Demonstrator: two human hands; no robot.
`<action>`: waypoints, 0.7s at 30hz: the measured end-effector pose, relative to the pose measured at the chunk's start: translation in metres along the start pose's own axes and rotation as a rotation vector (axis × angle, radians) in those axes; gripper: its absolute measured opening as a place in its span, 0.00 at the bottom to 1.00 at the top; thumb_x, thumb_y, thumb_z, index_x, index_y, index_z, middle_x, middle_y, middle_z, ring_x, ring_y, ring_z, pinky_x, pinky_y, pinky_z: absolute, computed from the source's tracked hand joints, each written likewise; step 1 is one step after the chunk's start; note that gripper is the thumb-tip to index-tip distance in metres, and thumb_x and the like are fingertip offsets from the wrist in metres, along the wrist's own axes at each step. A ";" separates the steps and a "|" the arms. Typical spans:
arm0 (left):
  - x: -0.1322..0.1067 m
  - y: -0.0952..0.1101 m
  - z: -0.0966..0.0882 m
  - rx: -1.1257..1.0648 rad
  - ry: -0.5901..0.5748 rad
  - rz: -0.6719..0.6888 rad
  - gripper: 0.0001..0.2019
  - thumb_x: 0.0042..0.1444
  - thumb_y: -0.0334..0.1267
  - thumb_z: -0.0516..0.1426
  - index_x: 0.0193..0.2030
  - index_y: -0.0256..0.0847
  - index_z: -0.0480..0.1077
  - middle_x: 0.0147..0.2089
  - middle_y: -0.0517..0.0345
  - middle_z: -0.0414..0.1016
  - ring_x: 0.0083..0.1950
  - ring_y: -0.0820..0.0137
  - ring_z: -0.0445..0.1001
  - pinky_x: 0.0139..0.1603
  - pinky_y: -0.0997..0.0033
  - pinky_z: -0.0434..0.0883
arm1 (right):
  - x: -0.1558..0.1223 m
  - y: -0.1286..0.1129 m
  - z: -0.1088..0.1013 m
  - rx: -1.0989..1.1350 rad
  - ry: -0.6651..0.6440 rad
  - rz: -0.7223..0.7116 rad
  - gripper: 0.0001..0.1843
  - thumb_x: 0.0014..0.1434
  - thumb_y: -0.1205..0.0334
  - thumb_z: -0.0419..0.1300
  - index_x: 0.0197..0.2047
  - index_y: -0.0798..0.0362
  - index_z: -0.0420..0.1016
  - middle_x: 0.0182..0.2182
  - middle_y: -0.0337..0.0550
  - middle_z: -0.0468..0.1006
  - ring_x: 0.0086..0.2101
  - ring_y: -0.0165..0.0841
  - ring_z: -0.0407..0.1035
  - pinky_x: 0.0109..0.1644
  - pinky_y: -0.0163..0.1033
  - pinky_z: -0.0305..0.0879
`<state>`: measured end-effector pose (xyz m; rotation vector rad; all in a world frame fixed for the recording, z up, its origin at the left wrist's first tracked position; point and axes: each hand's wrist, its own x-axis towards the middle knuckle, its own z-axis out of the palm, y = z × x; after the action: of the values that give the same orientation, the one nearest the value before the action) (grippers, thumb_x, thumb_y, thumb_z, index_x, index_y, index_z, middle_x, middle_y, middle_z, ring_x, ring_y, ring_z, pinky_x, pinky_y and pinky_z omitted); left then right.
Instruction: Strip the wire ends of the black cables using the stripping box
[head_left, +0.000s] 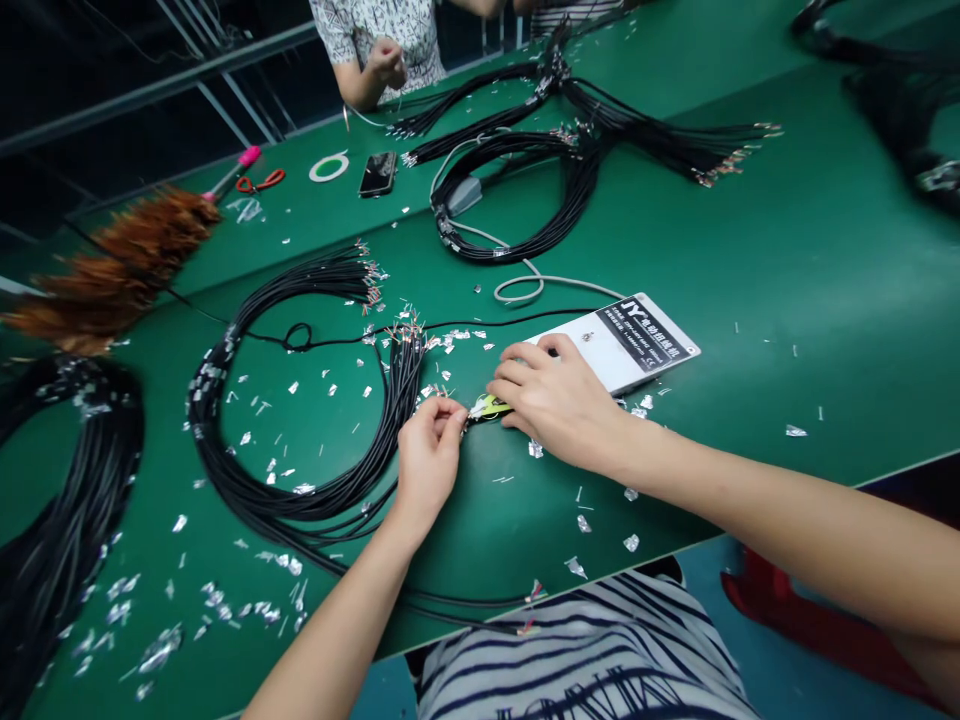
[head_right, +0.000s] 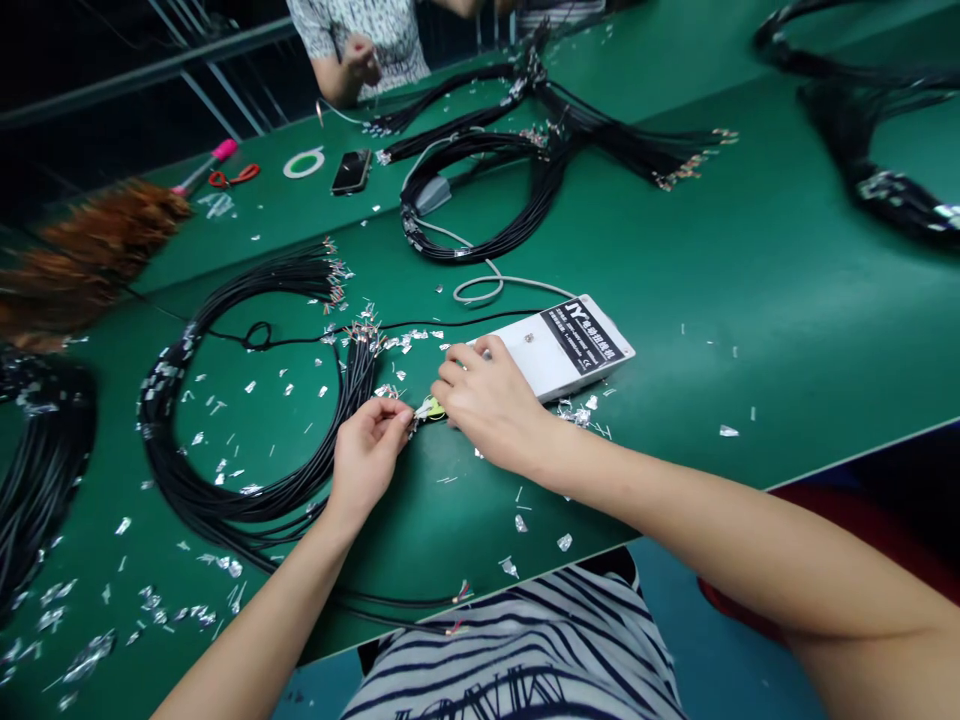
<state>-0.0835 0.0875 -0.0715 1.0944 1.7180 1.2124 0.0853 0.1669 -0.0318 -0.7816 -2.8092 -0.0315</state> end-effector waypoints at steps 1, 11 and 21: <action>0.000 0.000 0.000 0.004 0.002 0.002 0.07 0.52 0.40 0.59 0.29 0.39 0.69 0.24 0.62 0.68 0.24 0.75 0.64 0.24 0.77 0.59 | -0.006 0.002 -0.003 0.033 0.036 0.005 0.05 0.62 0.67 0.62 0.42 0.54 0.76 0.44 0.47 0.81 0.51 0.44 0.68 0.49 0.48 0.52; 0.000 0.002 -0.001 0.035 0.015 0.020 0.07 0.51 0.40 0.59 0.30 0.39 0.70 0.25 0.61 0.70 0.24 0.74 0.66 0.25 0.77 0.61 | -0.091 0.008 -0.006 0.196 0.463 0.248 0.10 0.61 0.76 0.56 0.37 0.49 0.69 0.47 0.44 0.82 0.51 0.41 0.72 0.51 0.47 0.62; -0.009 -0.001 -0.019 0.131 0.044 0.035 0.08 0.57 0.41 0.56 0.33 0.39 0.68 0.26 0.60 0.69 0.25 0.73 0.66 0.25 0.75 0.62 | -0.087 0.006 0.004 0.158 0.537 0.246 0.12 0.59 0.77 0.58 0.38 0.48 0.68 0.43 0.42 0.84 0.49 0.42 0.73 0.51 0.49 0.62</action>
<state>-0.0978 0.0728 -0.0664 1.1876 1.8408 1.1671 0.1599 0.1282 -0.0552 -0.9138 -2.1723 0.0189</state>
